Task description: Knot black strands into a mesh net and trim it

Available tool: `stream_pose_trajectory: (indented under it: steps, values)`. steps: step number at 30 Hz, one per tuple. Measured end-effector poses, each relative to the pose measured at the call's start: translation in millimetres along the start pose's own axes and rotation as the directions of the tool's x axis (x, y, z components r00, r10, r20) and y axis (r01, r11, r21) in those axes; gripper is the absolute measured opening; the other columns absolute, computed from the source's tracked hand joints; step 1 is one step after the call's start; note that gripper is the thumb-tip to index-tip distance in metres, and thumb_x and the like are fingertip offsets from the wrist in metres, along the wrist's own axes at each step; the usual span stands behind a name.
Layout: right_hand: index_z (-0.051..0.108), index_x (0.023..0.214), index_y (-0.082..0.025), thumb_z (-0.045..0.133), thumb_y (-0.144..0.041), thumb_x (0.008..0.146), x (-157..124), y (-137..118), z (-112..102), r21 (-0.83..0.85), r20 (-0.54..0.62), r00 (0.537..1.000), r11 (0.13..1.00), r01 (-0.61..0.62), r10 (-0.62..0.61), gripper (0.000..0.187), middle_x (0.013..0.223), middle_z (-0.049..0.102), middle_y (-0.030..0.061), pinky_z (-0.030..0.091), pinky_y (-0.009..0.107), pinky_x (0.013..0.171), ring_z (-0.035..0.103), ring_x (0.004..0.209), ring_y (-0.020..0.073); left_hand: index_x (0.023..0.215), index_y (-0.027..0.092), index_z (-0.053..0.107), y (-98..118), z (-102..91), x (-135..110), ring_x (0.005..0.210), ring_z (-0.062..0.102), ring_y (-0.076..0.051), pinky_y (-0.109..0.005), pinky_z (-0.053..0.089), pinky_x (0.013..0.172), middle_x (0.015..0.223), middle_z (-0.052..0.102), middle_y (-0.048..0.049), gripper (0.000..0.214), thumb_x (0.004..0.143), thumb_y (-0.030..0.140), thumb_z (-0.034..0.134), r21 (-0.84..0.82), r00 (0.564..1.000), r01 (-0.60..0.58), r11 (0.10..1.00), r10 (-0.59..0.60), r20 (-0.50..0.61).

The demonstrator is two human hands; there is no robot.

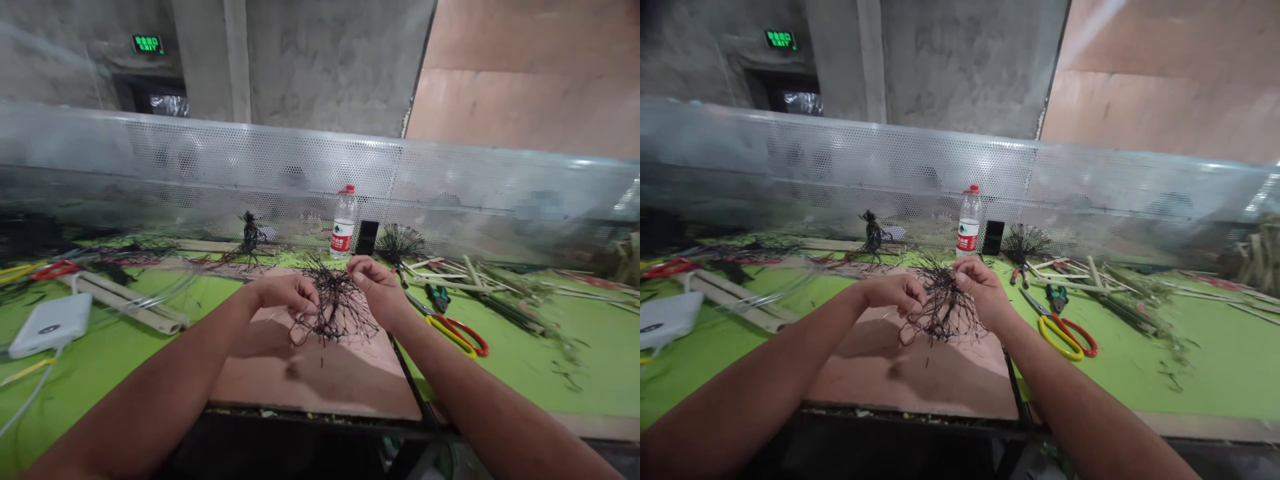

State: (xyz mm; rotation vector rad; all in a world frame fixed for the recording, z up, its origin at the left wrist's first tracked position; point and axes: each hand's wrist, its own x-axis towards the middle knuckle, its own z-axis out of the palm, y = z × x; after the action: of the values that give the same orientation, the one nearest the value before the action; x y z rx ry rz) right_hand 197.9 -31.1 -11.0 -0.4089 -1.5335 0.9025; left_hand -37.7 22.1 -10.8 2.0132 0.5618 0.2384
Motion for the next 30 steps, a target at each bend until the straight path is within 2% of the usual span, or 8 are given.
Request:
stream_pose_trajectory:
  steps: [6, 10, 14, 17, 20, 23, 27, 30]
  values:
    - [0.066, 0.074, -0.018, 0.071, -0.029, 0.073, -6.7, 1.4, 4.8, 0.046, 0.110, 0.978, 0.982, -0.185, 0.179, 0.013, 0.068, 0.068, 0.0030, 0.050, 0.032, 0.067, 0.062, 0.064, 0.0152, 0.079, 0.014, 0.068, 4.8, 7.7, 3.8, 0.050, 0.051, -0.008, -0.019, 0.042, 0.049, 0.062, 0.062, -0.0021, 0.021, 0.073, 0.035, 0.068, -0.061, 0.999, 0.031, 0.998, -0.031, -0.009]
    - [0.067, 0.072, -0.016, 0.074, -0.028, 0.069, -8.8, 0.3, 9.6, 0.100, 0.108, 0.963, 0.961, -0.259, 0.248, 0.014, 0.064, 0.069, 0.0028, 0.052, 0.031, 0.060, 0.063, 0.057, 0.0148, 0.100, 0.019, 0.068, 12.6, 8.6, 1.1, 0.064, 0.057, -0.010, -0.019, 0.045, 0.052, 0.094, 0.067, -0.0065, 0.031, 0.074, 0.036, 0.067, 0.005, 0.995, 0.057, 0.998, -0.057, 0.080]
    - [0.068, 0.072, -0.014, 0.074, -0.029, 0.068, -9.3, -1.1, 10.8, 0.058, 0.202, 0.918, 0.931, -0.360, 0.342, 0.016, 0.058, 0.067, 0.0017, 0.051, 0.028, 0.054, 0.061, 0.051, 0.0129, 0.120, 0.023, 0.059, 16.3, 7.0, -0.7, 0.069, 0.056, -0.011, -0.020, 0.046, 0.053, 0.111, 0.062, -0.0072, 0.043, 0.080, 0.039, 0.059, 0.096, 0.993, 0.005, 0.995, 0.006, -0.116]
    - [0.066, 0.065, -0.014, 0.076, -0.030, 0.066, -11.2, -0.4, 11.4, -0.005, 0.254, 0.855, 0.884, -0.468, 0.453, 0.019, 0.056, 0.066, 0.0021, 0.049, 0.026, 0.052, 0.059, 0.048, 0.0116, 0.127, 0.023, 0.053, 18.4, 12.0, 3.5, 0.080, 0.056, -0.014, -0.023, 0.047, 0.062, 0.118, 0.057, -0.0095, 0.050, 0.082, 0.045, 0.055, 0.156, 0.938, -0.138, 0.978, 0.180, -0.298]
    - [0.064, 0.059, -0.013, 0.078, -0.031, 0.063, -13.3, 0.8, 12.4, -0.082, 0.264, 0.790, 0.829, -0.553, 0.554, 0.023, 0.054, 0.064, 0.0021, 0.047, 0.025, 0.049, 0.057, 0.047, 0.0107, 0.124, 0.023, 0.057, 21.5, 23.7, 13.4, 0.095, 0.054, -0.018, -0.028, 0.047, 0.077, 0.114, 0.056, -0.0099, 0.052, 0.078, 0.047, 0.061, 0.277, 0.894, -0.271, 0.922, 0.347, -0.281]
    - [0.065, 0.061, -0.012, 0.079, -0.032, 0.060, -14.5, 1.7, 13.5, -0.127, 0.255, 0.749, 0.789, -0.601, 0.612, 0.025, 0.053, 0.063, 0.0016, 0.048, 0.026, 0.049, 0.056, 0.046, 0.0106, 0.107, 0.021, 0.067, 23.8, 35.2, 22.7, 0.090, 0.055, -0.017, -0.029, 0.046, 0.080, 0.096, 0.058, -0.0074, 0.037, 0.076, 0.041, 0.066, 0.331, 0.812, -0.381, 0.863, 0.483, -0.327]
    - [0.064, 0.065, -0.013, 0.079, -0.034, 0.060, -14.3, 2.4, 14.7, -0.115, 0.222, 0.753, 0.784, -0.610, 0.619, 0.026, 0.055, 0.063, 0.0007, 0.047, 0.025, 0.050, 0.056, 0.047, 0.0103, 0.079, 0.016, 0.071, 25.4, 39.2, 25.3, 0.076, 0.055, -0.011, -0.025, 0.045, 0.070, 0.084, 0.057, -0.0054, 0.017, 0.075, 0.032, 0.068, 0.303, 0.740, -0.468, 0.830, 0.555, -0.379]
    - [0.063, 0.064, -0.014, 0.075, -0.034, 0.066, -13.1, 0.8, 14.6, -0.082, 0.198, 0.819, 0.842, -0.533, 0.538, 0.024, 0.056, 0.063, 0.0010, 0.044, 0.023, 0.051, 0.055, 0.048, 0.0093, 0.074, 0.014, 0.069, 25.5, 36.8, 24.0, 0.071, 0.054, -0.010, -0.022, 0.045, 0.065, 0.079, 0.056, -0.0045, 0.018, 0.076, 0.031, 0.068, 0.260, 0.716, -0.481, 0.837, 0.546, -0.434]
